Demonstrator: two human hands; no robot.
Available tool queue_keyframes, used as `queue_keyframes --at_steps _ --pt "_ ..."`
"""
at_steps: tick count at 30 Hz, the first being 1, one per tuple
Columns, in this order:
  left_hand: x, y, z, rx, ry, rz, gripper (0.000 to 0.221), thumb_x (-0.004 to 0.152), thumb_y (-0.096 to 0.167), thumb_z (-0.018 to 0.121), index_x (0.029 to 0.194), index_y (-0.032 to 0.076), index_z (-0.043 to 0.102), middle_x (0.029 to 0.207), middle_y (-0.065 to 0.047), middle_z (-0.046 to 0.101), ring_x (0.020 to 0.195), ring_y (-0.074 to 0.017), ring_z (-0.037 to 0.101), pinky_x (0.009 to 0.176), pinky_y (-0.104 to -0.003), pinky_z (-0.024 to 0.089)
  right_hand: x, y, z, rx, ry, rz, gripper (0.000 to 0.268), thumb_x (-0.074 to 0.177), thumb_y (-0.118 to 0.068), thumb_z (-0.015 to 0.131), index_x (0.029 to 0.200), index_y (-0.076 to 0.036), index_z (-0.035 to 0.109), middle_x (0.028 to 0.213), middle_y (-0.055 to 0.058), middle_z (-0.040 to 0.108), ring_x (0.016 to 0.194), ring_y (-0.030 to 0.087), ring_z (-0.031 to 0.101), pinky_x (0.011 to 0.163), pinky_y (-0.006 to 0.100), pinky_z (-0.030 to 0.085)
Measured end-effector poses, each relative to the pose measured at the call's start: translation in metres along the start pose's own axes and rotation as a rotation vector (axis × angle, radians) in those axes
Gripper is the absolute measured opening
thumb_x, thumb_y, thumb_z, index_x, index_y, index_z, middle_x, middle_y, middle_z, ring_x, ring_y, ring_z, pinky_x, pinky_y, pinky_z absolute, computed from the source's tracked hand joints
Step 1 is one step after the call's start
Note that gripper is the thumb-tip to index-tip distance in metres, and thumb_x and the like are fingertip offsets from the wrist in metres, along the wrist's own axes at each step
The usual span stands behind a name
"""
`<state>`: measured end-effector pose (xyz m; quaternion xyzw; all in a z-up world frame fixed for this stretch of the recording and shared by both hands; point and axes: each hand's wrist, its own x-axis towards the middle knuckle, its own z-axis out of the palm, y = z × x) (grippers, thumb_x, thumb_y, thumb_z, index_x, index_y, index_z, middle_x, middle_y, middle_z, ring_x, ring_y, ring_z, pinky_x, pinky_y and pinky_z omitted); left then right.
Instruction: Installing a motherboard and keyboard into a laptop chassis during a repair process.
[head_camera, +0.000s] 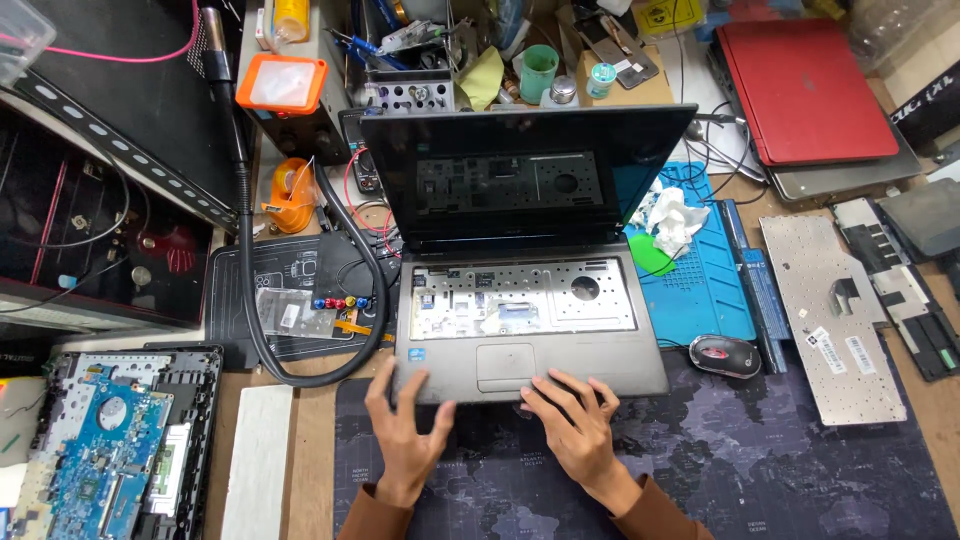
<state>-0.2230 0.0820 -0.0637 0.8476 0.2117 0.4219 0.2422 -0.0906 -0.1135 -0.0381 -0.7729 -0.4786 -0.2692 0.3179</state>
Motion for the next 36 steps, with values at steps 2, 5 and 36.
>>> queue_keyframes --at_steps 2,5,36 --pt "-0.005 -0.004 0.001 0.046 -0.034 0.107 0.046 0.093 0.045 0.068 0.122 0.010 0.066 0.145 -0.022 0.040 0.136 -0.0373 0.046 0.112 -0.051 0.048 0.006 0.002 0.001 -0.006 0.028 -0.022 0.018 0.092 -0.017 0.078 0.110 -0.021 0.075 0.116 -0.004 0.073 0.110 0.019 0.070 0.107 0.037 0.026" --pt "-0.010 -0.011 0.004 0.204 0.013 0.188 0.052 0.092 0.051 0.070 0.132 0.018 0.061 0.141 -0.018 0.050 0.140 -0.0386 0.044 0.118 -0.060 0.037 0.013 0.010 0.005 -0.011 0.059 -0.048 0.026 0.089 -0.018 0.084 0.113 -0.021 0.074 0.118 -0.005 0.072 0.111 0.018 0.068 0.104 0.036 0.026" --pt "0.045 -0.034 0.042 -0.308 0.287 0.339 0.020 0.114 0.024 0.037 0.130 0.012 0.037 0.136 -0.020 0.046 0.130 -0.0420 0.054 0.110 -0.055 0.050 0.126 -0.033 -0.006 0.242 -0.308 -0.262 0.024 0.096 -0.011 0.075 0.117 -0.005 0.068 0.110 0.010 0.069 0.102 0.026 0.067 0.092 0.039 0.054"
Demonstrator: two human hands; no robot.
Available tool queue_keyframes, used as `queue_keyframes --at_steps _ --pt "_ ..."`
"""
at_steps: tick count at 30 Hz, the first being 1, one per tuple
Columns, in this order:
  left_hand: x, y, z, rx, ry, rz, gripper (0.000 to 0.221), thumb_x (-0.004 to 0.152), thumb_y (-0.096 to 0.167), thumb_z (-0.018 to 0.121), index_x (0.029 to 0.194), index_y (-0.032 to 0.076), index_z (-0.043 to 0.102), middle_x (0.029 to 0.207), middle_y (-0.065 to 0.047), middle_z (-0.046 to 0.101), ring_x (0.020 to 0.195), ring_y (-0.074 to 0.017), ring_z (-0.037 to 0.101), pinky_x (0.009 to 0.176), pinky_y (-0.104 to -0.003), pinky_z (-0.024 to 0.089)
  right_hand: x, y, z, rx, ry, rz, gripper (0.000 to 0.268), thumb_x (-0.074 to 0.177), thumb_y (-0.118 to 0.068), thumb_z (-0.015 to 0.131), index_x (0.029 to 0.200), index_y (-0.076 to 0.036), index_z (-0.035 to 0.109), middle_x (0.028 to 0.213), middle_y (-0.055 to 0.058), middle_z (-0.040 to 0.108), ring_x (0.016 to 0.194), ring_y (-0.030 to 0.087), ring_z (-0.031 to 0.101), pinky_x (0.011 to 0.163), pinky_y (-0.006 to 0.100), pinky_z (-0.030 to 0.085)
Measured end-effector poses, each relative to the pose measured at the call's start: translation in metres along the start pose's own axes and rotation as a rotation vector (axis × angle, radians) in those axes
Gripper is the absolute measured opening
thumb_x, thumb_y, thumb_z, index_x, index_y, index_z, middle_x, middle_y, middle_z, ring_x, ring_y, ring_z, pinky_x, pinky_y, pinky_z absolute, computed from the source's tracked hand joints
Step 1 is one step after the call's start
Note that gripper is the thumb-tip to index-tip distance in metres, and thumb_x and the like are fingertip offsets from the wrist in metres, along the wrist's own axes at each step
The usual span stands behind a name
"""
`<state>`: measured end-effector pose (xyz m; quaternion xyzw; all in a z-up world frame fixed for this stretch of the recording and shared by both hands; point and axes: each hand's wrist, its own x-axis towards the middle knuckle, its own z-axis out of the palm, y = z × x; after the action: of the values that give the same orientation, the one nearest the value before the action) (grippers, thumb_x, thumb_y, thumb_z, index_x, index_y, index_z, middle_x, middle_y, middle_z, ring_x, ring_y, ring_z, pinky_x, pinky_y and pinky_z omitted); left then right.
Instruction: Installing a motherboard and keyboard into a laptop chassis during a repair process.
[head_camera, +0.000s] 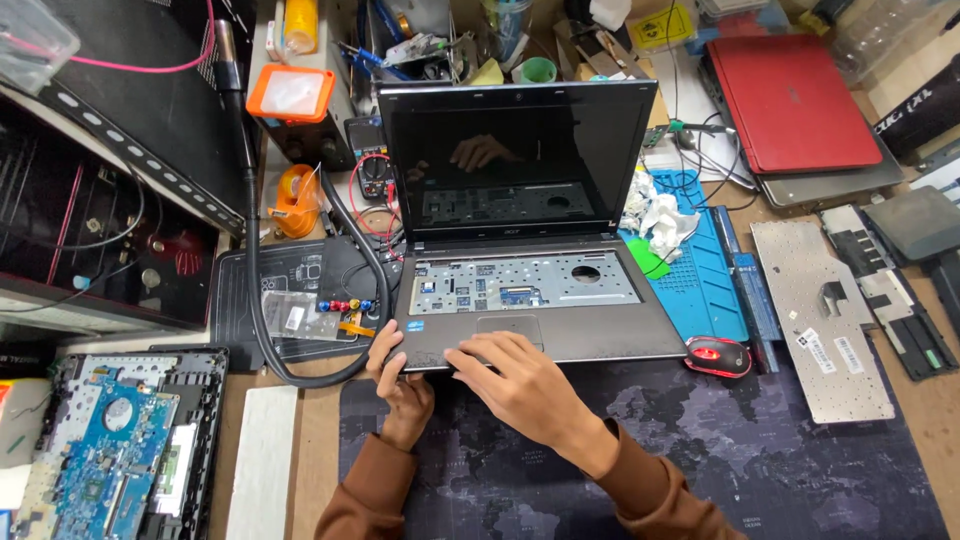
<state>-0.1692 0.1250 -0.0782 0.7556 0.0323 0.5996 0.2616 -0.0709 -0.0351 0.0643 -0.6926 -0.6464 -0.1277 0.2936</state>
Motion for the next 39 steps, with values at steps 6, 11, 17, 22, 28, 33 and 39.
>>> queue_keyframes --at_steps 6,11,17,22,28,33,39 --pt "0.002 0.004 0.000 0.002 0.001 -0.011 0.021 0.114 0.025 0.036 0.131 0.013 0.036 0.137 -0.019 0.045 0.131 -0.0409 0.053 0.112 -0.055 0.051 0.006 -0.003 0.022 0.024 -0.088 -0.093 0.023 0.099 0.000 0.063 0.122 -0.001 0.063 0.121 0.017 0.066 0.115 0.034 0.064 0.098 0.043 0.053" --pt "0.004 0.004 -0.001 0.000 0.007 -0.011 0.020 0.114 0.022 0.037 0.130 0.011 0.037 0.136 -0.020 0.047 0.131 -0.0416 0.054 0.112 -0.055 0.052 0.008 0.001 0.030 0.029 -0.091 -0.130 0.019 0.102 -0.004 0.059 0.120 0.002 0.064 0.121 0.018 0.067 0.116 0.035 0.063 0.098 0.044 0.051" --pt "0.000 -0.001 0.002 0.026 0.044 -0.009 0.021 0.112 0.027 0.042 0.127 0.012 0.039 0.133 -0.019 0.051 0.127 -0.0402 0.059 0.107 -0.052 0.055 0.007 -0.001 0.033 0.017 0.006 -0.149 0.018 0.101 0.000 0.064 0.117 0.003 0.069 0.118 0.017 0.071 0.112 0.034 0.068 0.095 0.043 0.056" --pt "0.003 0.000 -0.003 0.078 0.025 0.024 0.019 0.112 0.028 0.040 0.119 0.011 0.040 0.128 -0.019 0.055 0.120 -0.0372 0.063 0.101 -0.049 0.057 0.008 -0.005 0.038 0.042 0.096 -0.099 0.021 0.101 0.002 0.054 0.108 0.000 0.073 0.111 0.014 0.073 0.104 0.031 0.070 0.088 0.041 0.057" --pt "0.001 -0.008 -0.008 0.112 -0.023 0.067 0.019 0.111 0.028 0.044 0.121 0.012 0.042 0.129 -0.017 0.056 0.119 -0.0383 0.064 0.096 -0.048 0.057 0.007 -0.005 0.031 0.036 0.037 -0.058 0.018 0.100 -0.002 0.063 0.115 -0.003 0.072 0.118 0.012 0.073 0.113 0.030 0.068 0.090 0.040 0.057" --pt "0.002 0.000 -0.005 0.088 0.001 0.027 0.019 0.113 0.027 0.037 0.121 0.010 0.040 0.128 -0.021 0.052 0.119 -0.0402 0.062 0.101 -0.052 0.057 0.000 0.002 0.009 0.049 -0.067 -0.068 0.025 0.101 -0.003 0.060 0.125 -0.001 0.068 0.126 0.015 0.070 0.117 0.031 0.065 0.101 0.041 0.053" --pt "0.003 0.005 -0.009 0.123 -0.043 0.023 0.020 0.112 0.011 0.033 0.128 0.009 0.045 0.135 -0.022 0.045 0.130 -0.0437 0.055 0.110 -0.056 0.053 -0.034 0.021 -0.028 -0.041 0.027 0.024 0.026 0.094 -0.006 0.073 0.119 -0.002 0.071 0.119 0.014 0.072 0.111 0.026 0.069 0.106 0.041 0.052"
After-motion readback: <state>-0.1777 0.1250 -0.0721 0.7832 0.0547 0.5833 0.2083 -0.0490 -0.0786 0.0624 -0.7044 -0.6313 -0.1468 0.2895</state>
